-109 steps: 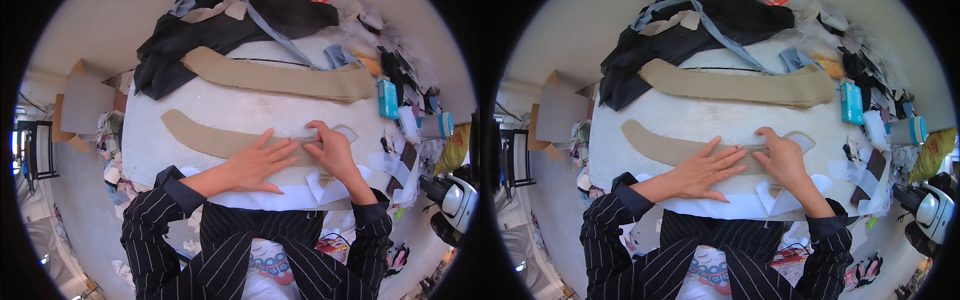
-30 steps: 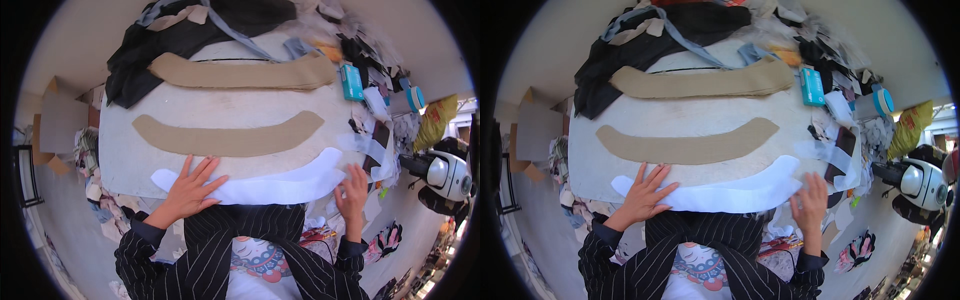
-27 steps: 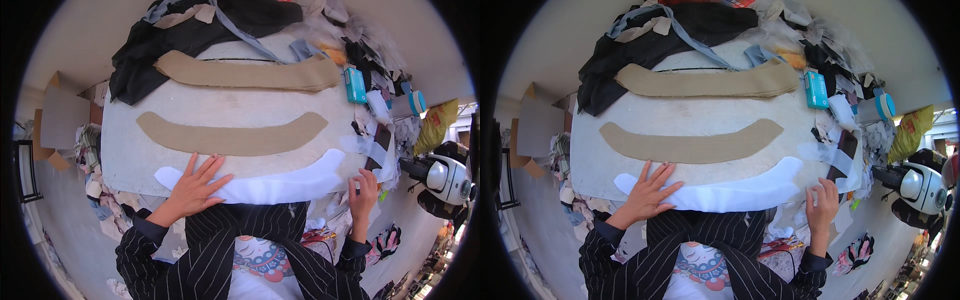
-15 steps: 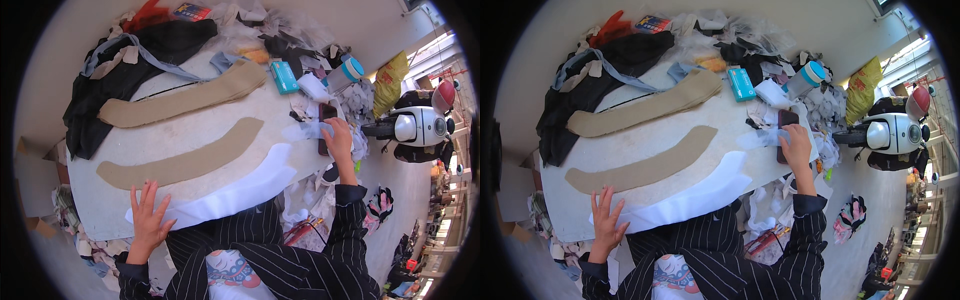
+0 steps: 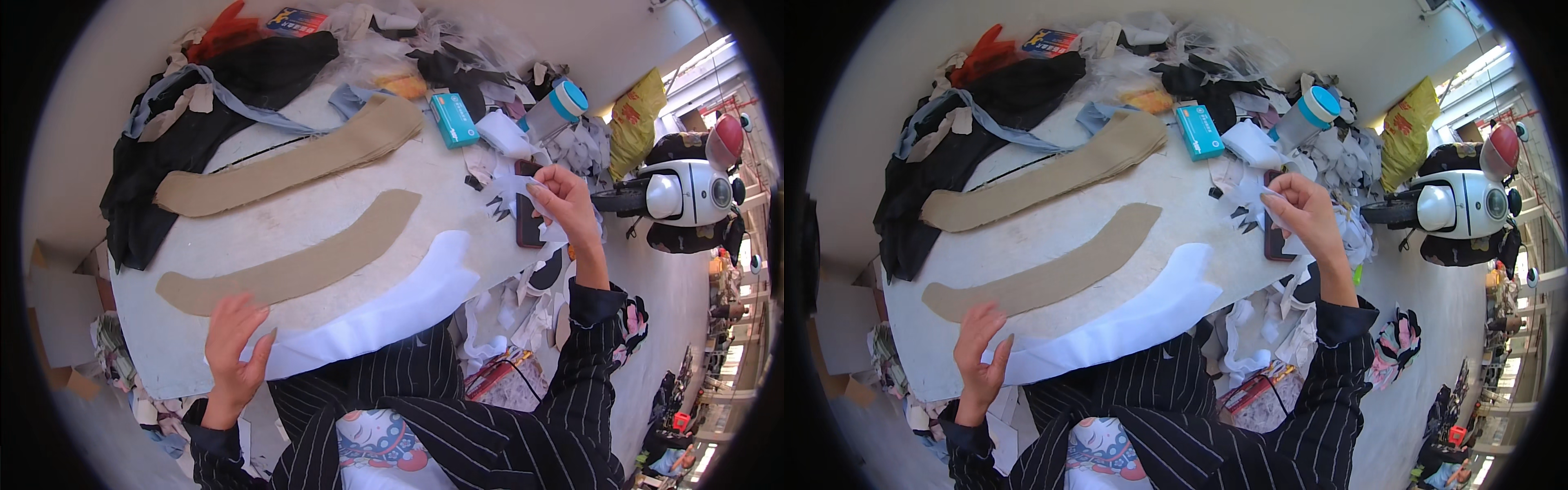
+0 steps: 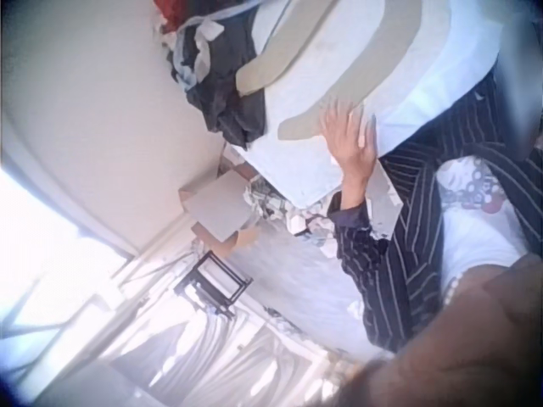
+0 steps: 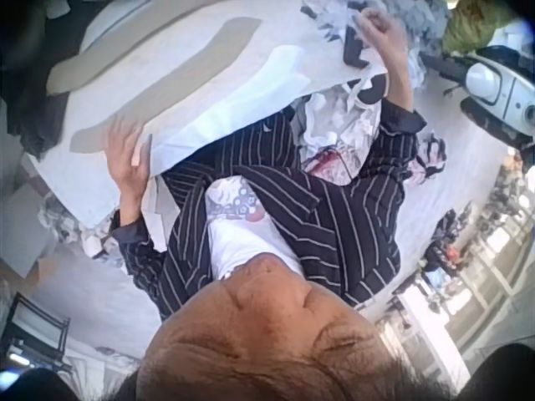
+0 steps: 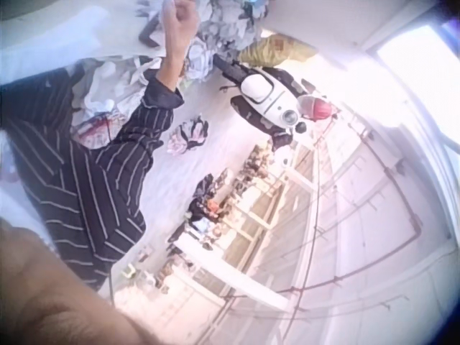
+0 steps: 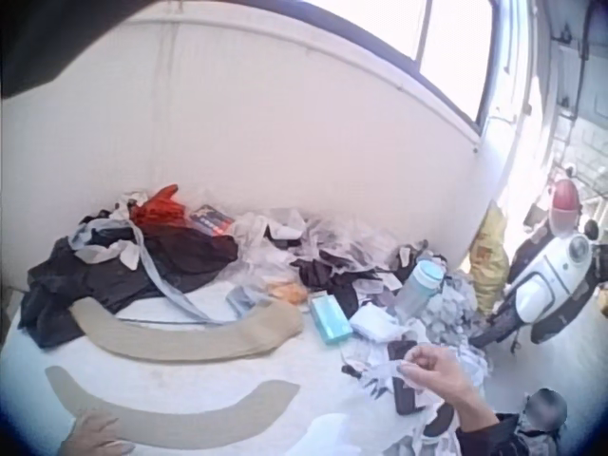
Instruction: The person folds several pieces of fabric on a white table. They smooth and align each piece, then fold it in half and place it aside. The person handles light blue, beige, and white fabric pieces one at a time.
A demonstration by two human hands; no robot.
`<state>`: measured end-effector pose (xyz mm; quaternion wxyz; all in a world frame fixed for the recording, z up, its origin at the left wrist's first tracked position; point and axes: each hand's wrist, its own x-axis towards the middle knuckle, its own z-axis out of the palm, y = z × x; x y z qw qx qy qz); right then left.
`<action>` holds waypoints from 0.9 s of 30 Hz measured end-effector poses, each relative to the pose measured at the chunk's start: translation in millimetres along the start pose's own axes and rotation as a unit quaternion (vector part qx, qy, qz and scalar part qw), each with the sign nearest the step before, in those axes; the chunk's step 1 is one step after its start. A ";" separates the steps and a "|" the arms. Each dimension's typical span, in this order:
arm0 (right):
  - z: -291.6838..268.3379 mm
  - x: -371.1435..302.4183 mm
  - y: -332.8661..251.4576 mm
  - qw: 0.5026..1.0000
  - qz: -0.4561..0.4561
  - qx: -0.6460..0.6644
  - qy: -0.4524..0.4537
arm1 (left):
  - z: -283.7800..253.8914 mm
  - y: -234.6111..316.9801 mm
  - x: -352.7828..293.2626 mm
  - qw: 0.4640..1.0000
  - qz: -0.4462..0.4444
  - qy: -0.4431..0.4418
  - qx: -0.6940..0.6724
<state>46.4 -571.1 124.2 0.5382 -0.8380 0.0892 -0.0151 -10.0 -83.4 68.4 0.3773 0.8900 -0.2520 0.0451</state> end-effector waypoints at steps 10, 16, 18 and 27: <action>133.0 -49.3 -69.7 0.731 -0.569 -0.367 -0.083 | 77.6 82.1 58.4 0.627 -0.263 -0.166 -0.714; 169.6 -70.9 -39.9 0.668 -0.628 -0.392 -0.076 | 73.0 62.1 66.6 0.701 -0.316 -0.065 -0.636; 171.9 -72.5 -36.1 0.663 -0.630 -0.396 -0.078 | 78.4 51.7 62.8 0.672 -0.337 -0.050 -0.657; 174.1 -60.7 -28.4 0.714 -0.587 -0.375 -0.070 | 93.7 46.4 49.2 0.472 -0.328 -0.013 -0.818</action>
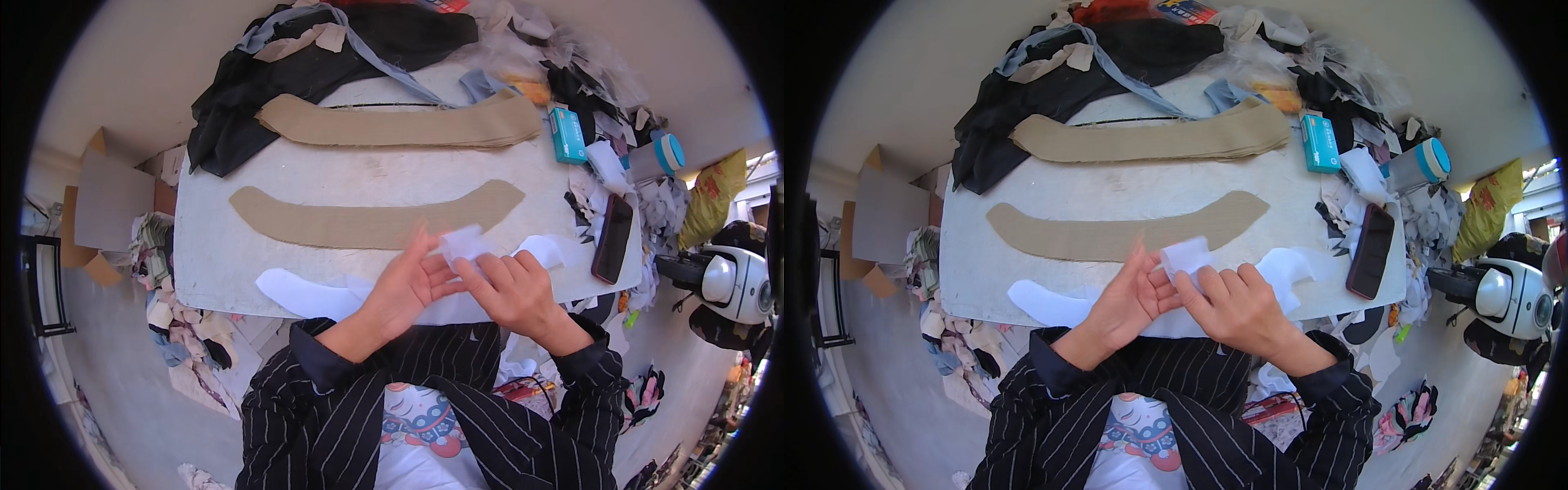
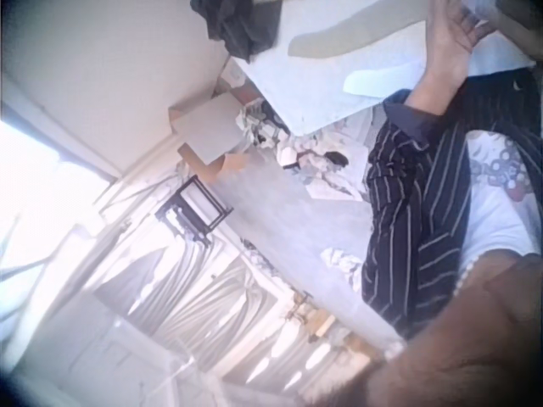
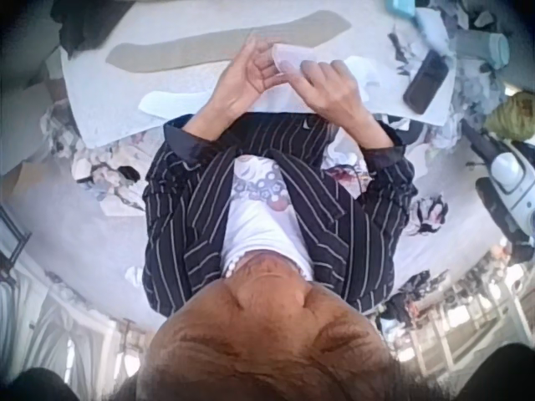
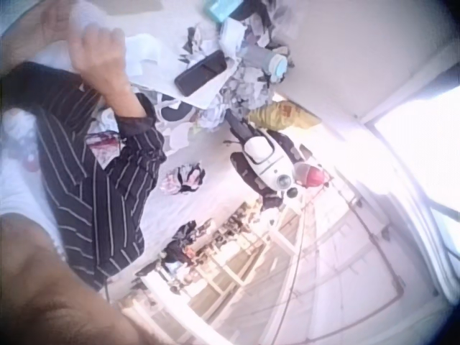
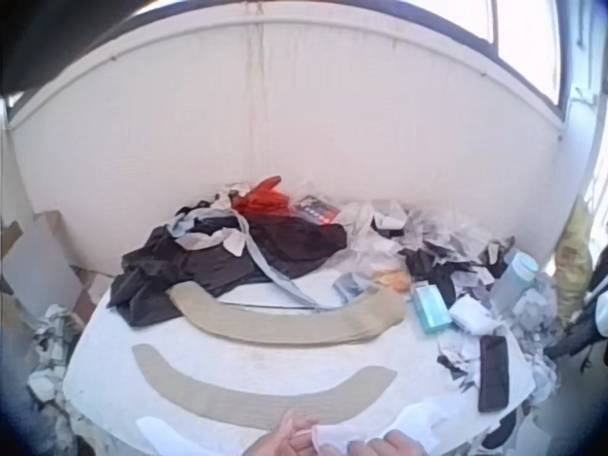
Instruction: The person folds several pieces of fabric on a white table. They smooth and align each piece, then fold it in half and place it aside. The person handles light blue, beige, and white fabric pieces one at a time.
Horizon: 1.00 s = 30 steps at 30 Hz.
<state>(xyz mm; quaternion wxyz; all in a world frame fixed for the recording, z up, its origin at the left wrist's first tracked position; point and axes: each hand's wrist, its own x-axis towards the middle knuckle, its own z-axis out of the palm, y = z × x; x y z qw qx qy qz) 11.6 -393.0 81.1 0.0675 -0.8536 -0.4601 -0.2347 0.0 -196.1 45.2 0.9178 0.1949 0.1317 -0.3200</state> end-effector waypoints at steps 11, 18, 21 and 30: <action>-25.2 -8.1 -5.6 0.999 -0.045 0.021 -0.006 | 14.6 -14.6 -2.6 0.997 0.029 0.048 0.045; -26.7 -4.5 -9.2 0.971 0.081 0.225 0.011 | 13.5 19.5 -10.3 0.938 0.226 0.082 0.250; -25.1 24.6 10.0 0.913 0.193 0.359 0.017 | 27.3 26.0 -17.9 0.914 0.254 0.084 0.306; -2.9 35.6 13.8 0.612 0.406 0.661 -0.155 | 23.5 58.1 -28.0 0.845 0.300 0.144 0.418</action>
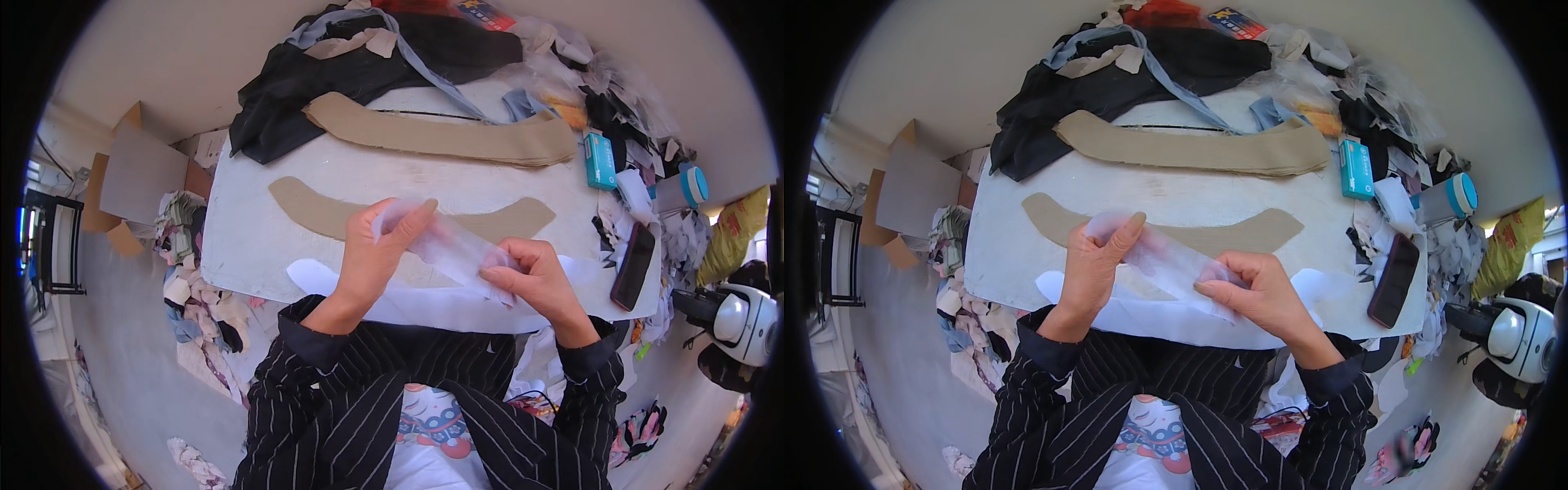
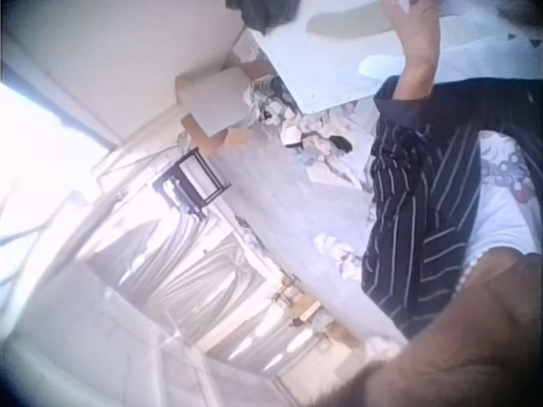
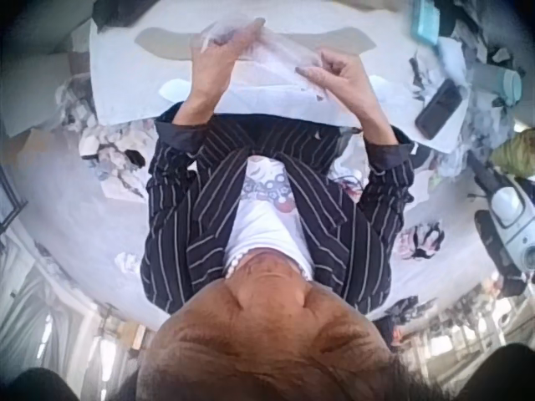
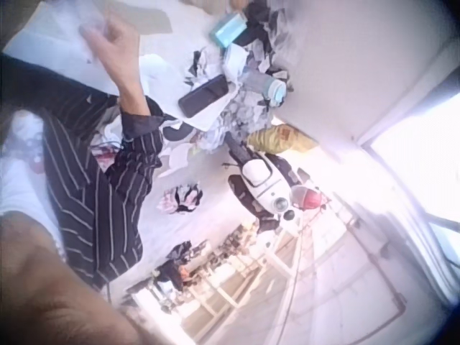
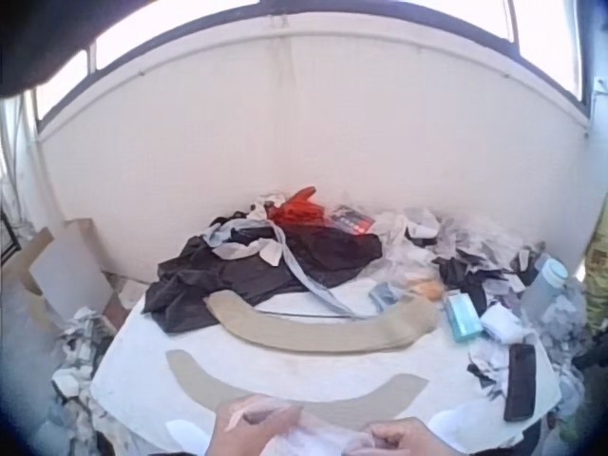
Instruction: The person folds several pieces of fabric on a white table. They smooth and align each piece, then fold it in half and place it aside. The person handles light blue, beige, and white fabric pieces one at a time.
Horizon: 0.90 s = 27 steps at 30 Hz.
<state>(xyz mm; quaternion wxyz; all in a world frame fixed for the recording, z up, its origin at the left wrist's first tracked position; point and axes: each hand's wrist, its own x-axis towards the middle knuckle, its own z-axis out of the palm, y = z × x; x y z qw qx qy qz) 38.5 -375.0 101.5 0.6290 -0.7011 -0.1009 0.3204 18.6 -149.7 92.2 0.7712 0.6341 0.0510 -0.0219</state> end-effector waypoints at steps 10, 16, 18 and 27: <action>8.4 2.9 4.1 0.862 -0.307 -0.349 0.203 | -13.9 -4.9 2.5 0.994 -0.036 -0.010 -0.105; 33.4 -3.3 -34.3 0.754 -0.348 -0.510 0.224 | 30.2 14.9 -2.7 0.985 -0.001 -0.040 -0.166; 25.1 -4.5 -27.9 0.781 -0.329 -0.475 0.238 | 27.9 15.2 -5.8 0.994 0.082 -0.062 -0.043; -7.4 -48.5 -83.8 0.873 -0.345 -0.237 0.252 | 58.9 -14.0 16.5 0.910 0.004 -0.377 -0.172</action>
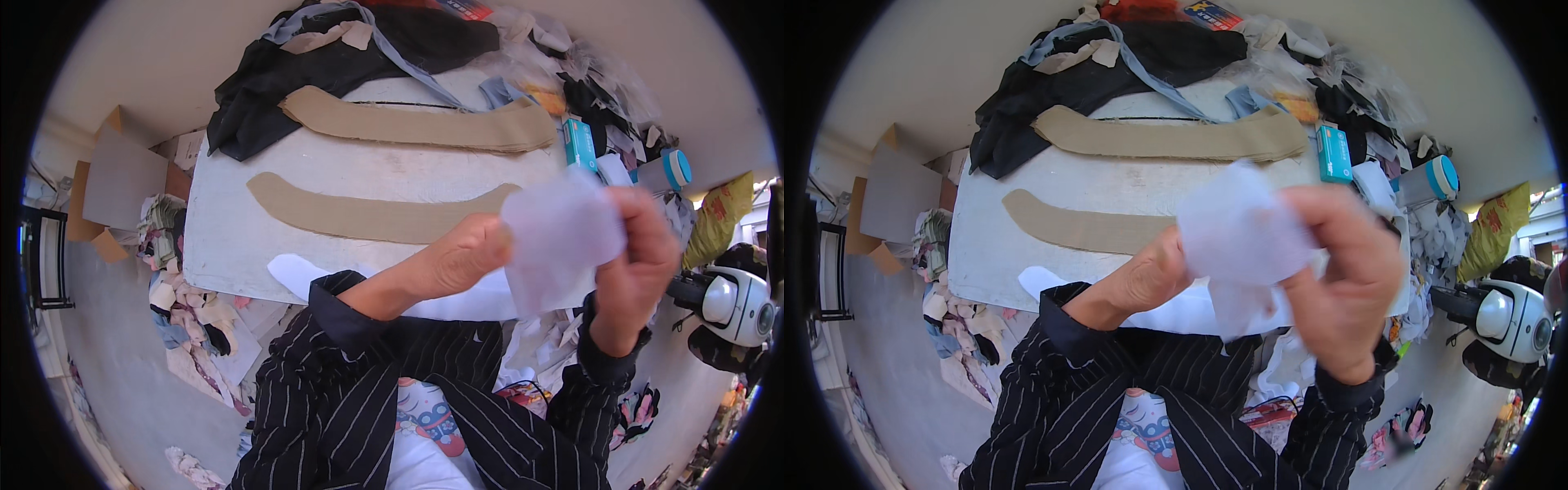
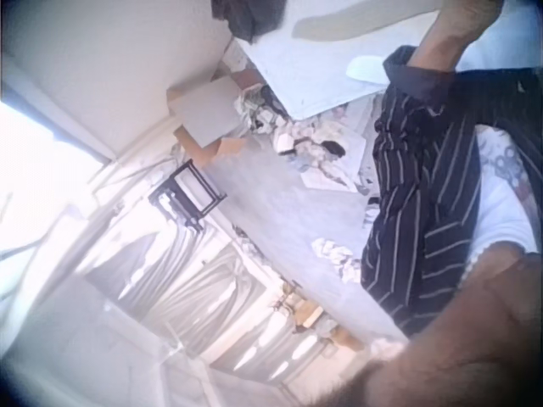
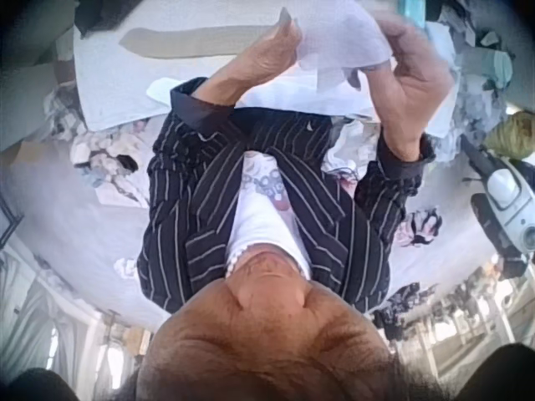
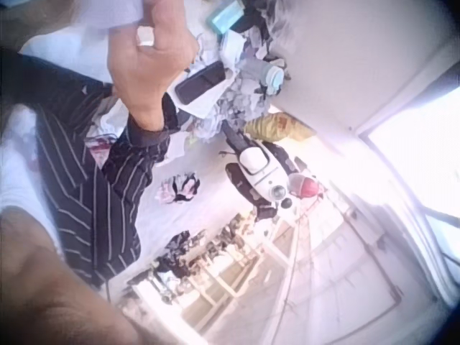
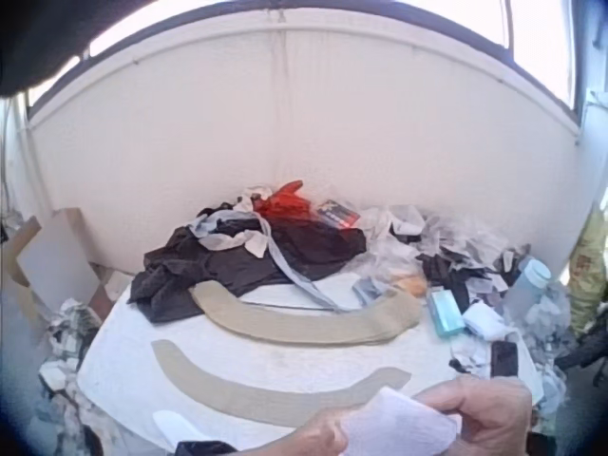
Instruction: The person folds several pieces of fabric on a white table. They smooth and align each piece, then fold it in half and place it aside. The person handles light blue, beige, and white fabric pieces one at a time.
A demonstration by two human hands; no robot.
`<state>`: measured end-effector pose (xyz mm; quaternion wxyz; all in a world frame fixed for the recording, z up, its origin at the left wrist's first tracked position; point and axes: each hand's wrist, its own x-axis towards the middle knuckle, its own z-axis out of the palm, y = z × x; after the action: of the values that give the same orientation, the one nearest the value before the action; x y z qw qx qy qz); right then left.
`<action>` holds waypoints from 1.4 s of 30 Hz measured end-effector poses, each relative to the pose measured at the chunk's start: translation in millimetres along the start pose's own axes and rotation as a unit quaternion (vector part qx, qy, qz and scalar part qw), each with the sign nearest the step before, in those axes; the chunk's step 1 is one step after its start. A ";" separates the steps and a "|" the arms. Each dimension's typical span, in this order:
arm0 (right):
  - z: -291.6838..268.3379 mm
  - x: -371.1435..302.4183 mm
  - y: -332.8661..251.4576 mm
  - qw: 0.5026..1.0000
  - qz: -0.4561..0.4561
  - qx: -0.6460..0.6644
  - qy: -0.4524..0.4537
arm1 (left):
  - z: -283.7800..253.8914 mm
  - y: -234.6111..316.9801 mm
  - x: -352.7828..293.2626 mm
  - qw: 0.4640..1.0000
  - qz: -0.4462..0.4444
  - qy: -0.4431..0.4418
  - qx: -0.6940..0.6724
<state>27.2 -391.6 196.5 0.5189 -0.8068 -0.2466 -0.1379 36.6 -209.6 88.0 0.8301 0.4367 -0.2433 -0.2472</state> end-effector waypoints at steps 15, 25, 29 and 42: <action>-68.5 -141.7 167.9 0.908 0.388 0.062 0.145 | -34.6 21.9 -79.6 0.938 -0.259 0.102 0.207; 58.0 -43.5 75.3 0.945 0.016 0.155 -0.288 | -20.2 39.8 -58.9 0.914 -0.213 0.029 0.343; 56.7 -38.3 88.4 0.901 0.157 0.157 -0.372 | -35.8 63.4 -80.5 0.907 -0.278 0.104 0.300; 89.7 -31.6 90.2 0.891 0.298 0.142 -0.313 | -98.3 52.1 -167.1 0.884 -0.069 0.454 0.084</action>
<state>46.4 -349.2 74.0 0.5404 -0.7616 -0.1616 0.3191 -19.0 -20.3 51.4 0.7907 0.5849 0.1711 -0.0577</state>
